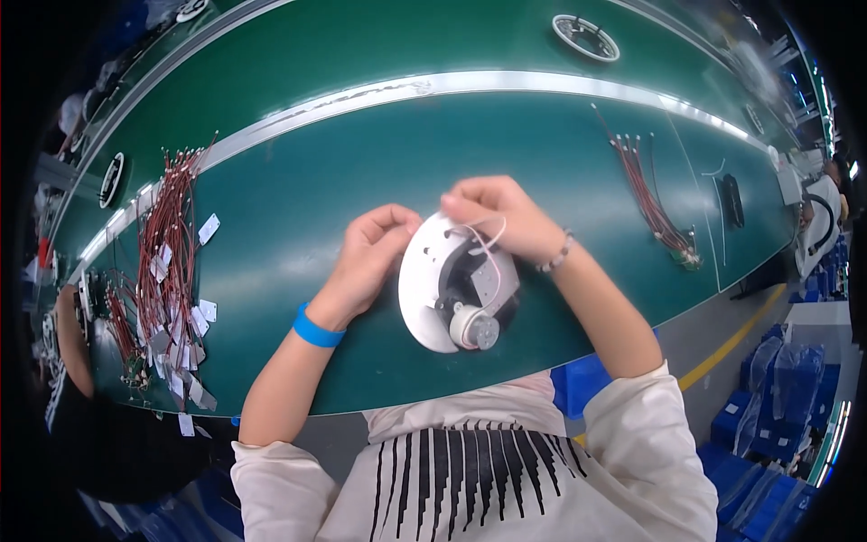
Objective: Assembling wires and wiring harnesses into white plastic housings on a factory production line.
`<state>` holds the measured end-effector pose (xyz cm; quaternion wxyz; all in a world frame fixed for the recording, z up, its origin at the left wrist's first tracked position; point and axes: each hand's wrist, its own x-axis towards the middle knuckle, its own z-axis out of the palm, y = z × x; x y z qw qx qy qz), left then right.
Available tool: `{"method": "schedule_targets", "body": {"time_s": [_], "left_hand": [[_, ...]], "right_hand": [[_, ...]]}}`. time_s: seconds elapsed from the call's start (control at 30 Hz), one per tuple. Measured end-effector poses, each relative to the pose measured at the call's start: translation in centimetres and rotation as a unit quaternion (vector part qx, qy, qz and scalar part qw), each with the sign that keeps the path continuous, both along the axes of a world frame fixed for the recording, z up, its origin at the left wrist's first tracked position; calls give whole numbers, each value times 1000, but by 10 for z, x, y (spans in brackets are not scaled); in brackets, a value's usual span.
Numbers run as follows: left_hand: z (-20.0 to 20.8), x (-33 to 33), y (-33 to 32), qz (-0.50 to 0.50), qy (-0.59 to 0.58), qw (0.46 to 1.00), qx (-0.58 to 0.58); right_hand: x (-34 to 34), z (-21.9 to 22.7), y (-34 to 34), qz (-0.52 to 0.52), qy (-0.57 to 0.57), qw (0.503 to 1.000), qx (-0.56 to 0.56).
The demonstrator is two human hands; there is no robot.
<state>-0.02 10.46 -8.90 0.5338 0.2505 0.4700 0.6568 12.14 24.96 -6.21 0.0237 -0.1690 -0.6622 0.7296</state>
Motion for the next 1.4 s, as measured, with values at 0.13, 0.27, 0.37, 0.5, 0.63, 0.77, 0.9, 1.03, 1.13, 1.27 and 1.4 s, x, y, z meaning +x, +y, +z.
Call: {"method": "schedule_targets", "body": {"time_s": [0.13,0.27,0.37,0.5,0.63,0.77,0.9,1.03,1.13,1.27,1.4], "left_hand": [[-4,-36,3,85,38,995,-29],[5,-62,-7,152,79,985,-21],[3,-65,-7,181,67,981,-25],[8,-64,-9,188,224,953,-76],[15,-125,-51,310,729,604,-88],[10,-168,-123,285,717,545,-328],[6,-178,-137,288,652,609,-349],[16,-178,-139,288,593,643,-389],[20,-188,-159,416,606,555,-390],[26,-187,-184,491,544,483,-479],[15,-194,-184,517,529,425,-523]], "right_hand": [[11,-3,1,-3,0,1000,-8],[6,4,0,-2,11,1000,-10],[8,6,0,-22,6,999,40],[12,-1,-2,-51,2,998,34],[18,-1,-4,-47,18,998,26],[19,-2,-4,-41,28,998,24],[20,-6,0,-42,27,999,19],[17,-7,3,-39,29,999,13],[17,-6,0,-30,39,999,9],[18,-8,0,-38,46,998,17],[22,-6,-1,-34,25,999,27]]}}
